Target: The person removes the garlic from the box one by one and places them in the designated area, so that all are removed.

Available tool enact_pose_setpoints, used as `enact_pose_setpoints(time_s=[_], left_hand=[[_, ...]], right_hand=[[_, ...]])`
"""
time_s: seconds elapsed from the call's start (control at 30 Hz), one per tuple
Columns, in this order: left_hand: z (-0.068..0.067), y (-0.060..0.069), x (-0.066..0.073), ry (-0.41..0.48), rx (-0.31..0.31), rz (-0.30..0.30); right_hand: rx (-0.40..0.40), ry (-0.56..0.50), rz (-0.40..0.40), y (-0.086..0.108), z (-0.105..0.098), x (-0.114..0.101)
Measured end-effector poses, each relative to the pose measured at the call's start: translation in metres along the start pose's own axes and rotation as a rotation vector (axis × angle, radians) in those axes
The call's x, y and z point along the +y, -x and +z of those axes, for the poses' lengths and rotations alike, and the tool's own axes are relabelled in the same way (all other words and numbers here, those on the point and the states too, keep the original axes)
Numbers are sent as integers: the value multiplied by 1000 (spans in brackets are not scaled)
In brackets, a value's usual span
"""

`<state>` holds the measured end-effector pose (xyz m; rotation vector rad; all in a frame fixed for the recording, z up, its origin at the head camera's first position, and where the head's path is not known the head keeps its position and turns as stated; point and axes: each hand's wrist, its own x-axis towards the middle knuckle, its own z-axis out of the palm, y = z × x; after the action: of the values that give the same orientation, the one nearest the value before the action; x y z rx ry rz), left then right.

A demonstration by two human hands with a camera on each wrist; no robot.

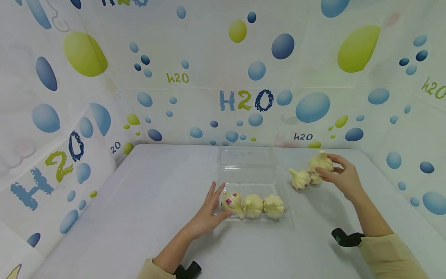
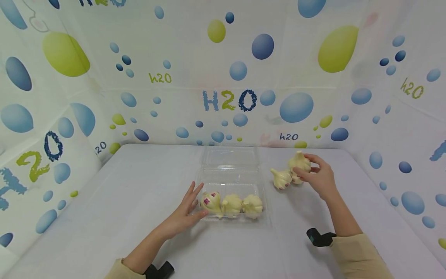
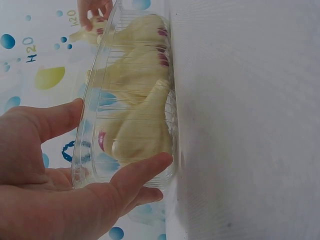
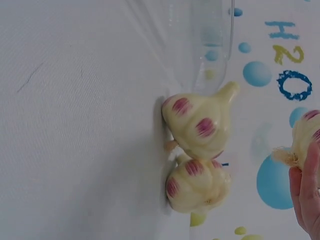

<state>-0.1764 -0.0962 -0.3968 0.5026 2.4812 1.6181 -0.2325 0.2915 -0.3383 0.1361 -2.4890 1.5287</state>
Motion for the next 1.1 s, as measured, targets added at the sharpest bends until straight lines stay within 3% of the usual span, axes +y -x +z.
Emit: enact_pose_setpoints(time_s=[0.1, 0.2, 0.33, 0.43, 0.53, 0.7, 0.8, 1.1], left_hand=[[0, 0, 0, 1, 1, -1], [0, 0, 0, 3, 1, -3], [0, 1, 0, 14, -3, 1], [0, 0, 0, 22, -5, 4], [0, 1, 0, 21, -5, 6], [0, 1, 1, 17, -2, 7], [-1, 2, 1, 17, 0, 8], [0, 0, -2, 14, -7, 6]], right_hand=[[35, 6, 42, -11, -6, 26], [65, 30, 76, -30, -14, 72], [92, 44, 57, -53, -24, 130], [128, 57, 35, -59, -27, 151], [150, 44, 77, -52, -27, 138], [105, -5, 115, -23, -25, 69], [93, -13, 117, -12, -23, 45], [72, -21, 187, -10, -28, 46]])
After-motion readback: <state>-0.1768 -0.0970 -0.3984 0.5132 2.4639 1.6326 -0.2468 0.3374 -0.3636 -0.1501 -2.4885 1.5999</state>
